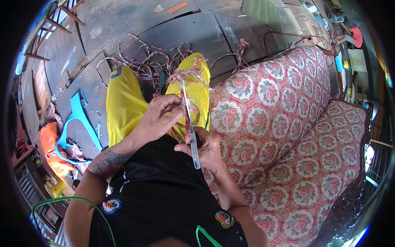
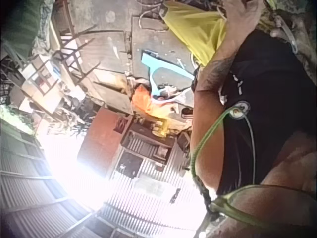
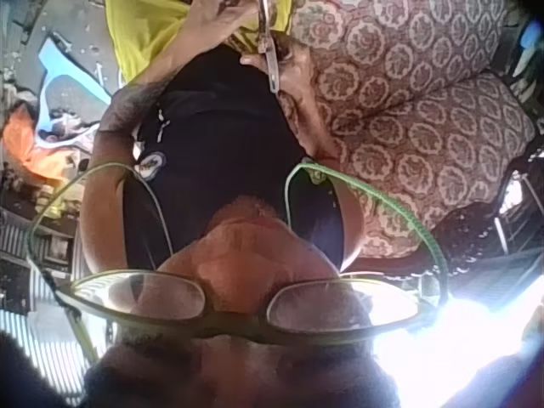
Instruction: Cutting strips of patterned fabric or cording from a roll using scissors.
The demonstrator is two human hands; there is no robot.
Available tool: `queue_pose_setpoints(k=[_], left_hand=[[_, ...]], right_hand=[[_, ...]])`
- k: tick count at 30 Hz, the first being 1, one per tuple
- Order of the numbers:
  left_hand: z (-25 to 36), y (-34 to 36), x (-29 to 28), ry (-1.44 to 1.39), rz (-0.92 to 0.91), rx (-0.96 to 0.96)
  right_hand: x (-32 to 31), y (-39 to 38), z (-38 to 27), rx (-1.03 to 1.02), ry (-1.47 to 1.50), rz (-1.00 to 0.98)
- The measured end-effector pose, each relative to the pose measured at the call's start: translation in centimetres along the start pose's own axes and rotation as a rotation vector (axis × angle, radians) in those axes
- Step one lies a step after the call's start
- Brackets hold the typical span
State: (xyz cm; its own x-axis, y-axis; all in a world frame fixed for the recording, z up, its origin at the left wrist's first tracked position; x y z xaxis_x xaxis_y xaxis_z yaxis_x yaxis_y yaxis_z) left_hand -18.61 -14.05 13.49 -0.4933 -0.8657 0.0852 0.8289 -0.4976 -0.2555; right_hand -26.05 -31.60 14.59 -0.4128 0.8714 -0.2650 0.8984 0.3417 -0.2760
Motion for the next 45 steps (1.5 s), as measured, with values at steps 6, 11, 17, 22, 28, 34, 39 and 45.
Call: queue_pose_setpoints(k=[6, 11, 17, 22, 28, 34, 39, 45], left_hand=[[-0.4, -0.1, 0.1, 0.001, 0.023, 0.007], [-0.9, -0.3, -0.1, -0.041, 0.026, -0.072], [-1.4, -0.1, -0.4, -0.045, -0.001, -0.140], [-1.4, 0.1, -0.7, -0.572, -0.009, -0.130], [-1.2, 0.0, -0.9, -0.306, -0.071, -0.120], [-1.0, 0.0, -1.1, -0.198, -0.073, -0.039], [-1.0, -0.1, -0.9, -0.153, -0.084, -0.058], [-1.1, -0.4, -0.3, -0.106, -0.072, -0.087]], right_hand=[[0.4, 0.2, 0.2, -0.065, -0.155, 0.027], [0.8, 0.1, 0.6, -0.032, -0.131, 0.058], [0.2, 0.1, 0.6, -0.058, -0.140, 0.028], [-0.4, -0.2, 0.3, -0.029, -0.134, 0.026], [0.0, -0.2, 0.5, -0.063, -0.164, 0.049], [-0.3, -0.8, 1.2, -0.012, 0.100, -0.045], [-0.8, -0.8, 1.2, -0.022, 0.076, -0.130], [-0.8, -0.7, 0.8, -0.013, -0.017, -0.114]])
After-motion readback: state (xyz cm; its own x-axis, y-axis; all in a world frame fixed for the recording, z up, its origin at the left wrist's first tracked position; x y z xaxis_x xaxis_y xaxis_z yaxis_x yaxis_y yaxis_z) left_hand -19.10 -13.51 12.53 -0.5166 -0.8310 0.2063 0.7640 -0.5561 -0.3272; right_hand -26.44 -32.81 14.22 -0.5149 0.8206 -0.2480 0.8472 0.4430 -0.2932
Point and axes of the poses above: each hand's wrist, its own y-axis towards the middle knuckle, its own x-axis out of the palm, z = x × y, the point moved 2 cm from there along y, towards the middle knuckle, and after that the axes turned 12 degrees about -z, right-handed, at the moved point
